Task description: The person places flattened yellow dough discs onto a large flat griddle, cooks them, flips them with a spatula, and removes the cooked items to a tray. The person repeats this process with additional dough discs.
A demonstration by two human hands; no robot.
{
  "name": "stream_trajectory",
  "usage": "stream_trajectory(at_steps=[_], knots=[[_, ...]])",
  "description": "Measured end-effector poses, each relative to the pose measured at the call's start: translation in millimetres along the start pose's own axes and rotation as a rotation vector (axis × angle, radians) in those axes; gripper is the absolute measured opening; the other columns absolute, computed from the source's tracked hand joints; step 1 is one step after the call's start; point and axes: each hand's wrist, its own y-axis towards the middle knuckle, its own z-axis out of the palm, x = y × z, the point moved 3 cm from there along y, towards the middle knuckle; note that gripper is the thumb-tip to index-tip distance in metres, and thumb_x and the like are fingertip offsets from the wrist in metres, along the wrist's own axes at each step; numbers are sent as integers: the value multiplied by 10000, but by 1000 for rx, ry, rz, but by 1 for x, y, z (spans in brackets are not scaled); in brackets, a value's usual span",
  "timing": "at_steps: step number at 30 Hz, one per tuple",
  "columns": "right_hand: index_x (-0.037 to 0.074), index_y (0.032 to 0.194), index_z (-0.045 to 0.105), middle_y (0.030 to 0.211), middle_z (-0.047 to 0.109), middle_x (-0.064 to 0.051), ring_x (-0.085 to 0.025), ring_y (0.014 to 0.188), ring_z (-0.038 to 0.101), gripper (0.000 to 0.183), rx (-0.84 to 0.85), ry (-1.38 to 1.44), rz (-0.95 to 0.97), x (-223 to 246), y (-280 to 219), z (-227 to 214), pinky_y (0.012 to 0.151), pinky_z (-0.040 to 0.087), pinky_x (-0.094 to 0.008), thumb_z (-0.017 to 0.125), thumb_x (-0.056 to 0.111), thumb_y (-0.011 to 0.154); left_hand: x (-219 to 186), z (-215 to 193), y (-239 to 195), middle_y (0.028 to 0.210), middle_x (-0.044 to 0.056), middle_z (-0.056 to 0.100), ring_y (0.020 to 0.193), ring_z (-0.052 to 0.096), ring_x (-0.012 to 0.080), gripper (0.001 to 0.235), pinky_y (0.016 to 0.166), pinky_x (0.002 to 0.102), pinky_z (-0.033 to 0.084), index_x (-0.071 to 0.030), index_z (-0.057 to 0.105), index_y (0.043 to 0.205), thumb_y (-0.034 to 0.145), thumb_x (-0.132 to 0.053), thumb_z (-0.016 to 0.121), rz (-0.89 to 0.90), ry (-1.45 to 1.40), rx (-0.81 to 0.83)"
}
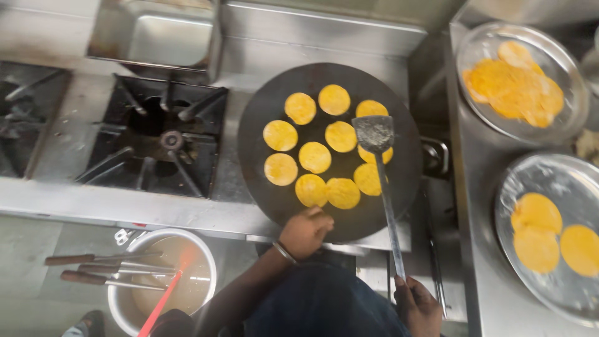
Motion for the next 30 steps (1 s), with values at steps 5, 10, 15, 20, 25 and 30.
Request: stream_trajectory(at_steps=[5, 10, 15, 20, 25, 30], knots=[[-44, 997, 775, 643, 625, -72, -115, 533, 500, 245, 40, -111, 66, 25, 40, 28, 485, 346, -276, 767, 186, 912, 10, -6, -8, 893, 124, 691, 832, 677, 355, 177, 734, 472, 541, -118, 719, 923, 951, -279, 652, -85, 36, 23], [-44, 1009, 776, 650, 627, -76, -118, 540, 503, 251, 158, -130, 52, 57, 90, 102, 491, 352, -279, 764, 188, 915, 20, -8, -19, 983, 102, 729, 908, 714, 318, 153, 826, 432, 585, -169, 745, 981, 964, -254, 619, -9, 0, -123], [-45, 1022, 776, 656, 629, -80, -121, 548, 507, 256, 396, -197, 10, 88, 90, 244, 496, 359, -282, 761, 189, 919, 25, -12, -27, 949, 73, 736, 900, 720, 272, 169, 880, 397, 593, -176, 762, 988, 1005, -287, 636, -90, -6, -251], [-45, 1035, 776, 663, 631, -84, -123, 556, 510, 262, 490, -268, -2, 98, 103, 295, 501, 365, -285, 758, 191, 922, 26, -11, -33, 1018, 86, 732, 915, 722, 265, 228, 867, 380, 592, -120, 761, 1055, 1012, -329, 683, -182, -87, -333], [-46, 1048, 777, 669, 633, -88, -126, 564, 513, 268, 523, -308, 14, 91, 123, 294, 506, 372, -288, 754, 192, 926, 16, -9, -40, 926, 92, 723, 810, 716, 249, 253, 772, 368, 576, -104, 761, 1043, 1009, -350, 711, -280, -57, -363], [-46, 1060, 777, 676, 634, -92, -129, 571, 516, 275, 547, -316, 7, 98, 134, 296, 511, 378, -291, 751, 194, 929, 5, -10, -38, 982, 99, 729, 884, 726, 255, 265, 786, 357, 582, -91, 759, 1079, 1015, -342, 704, -289, -85, -362]])
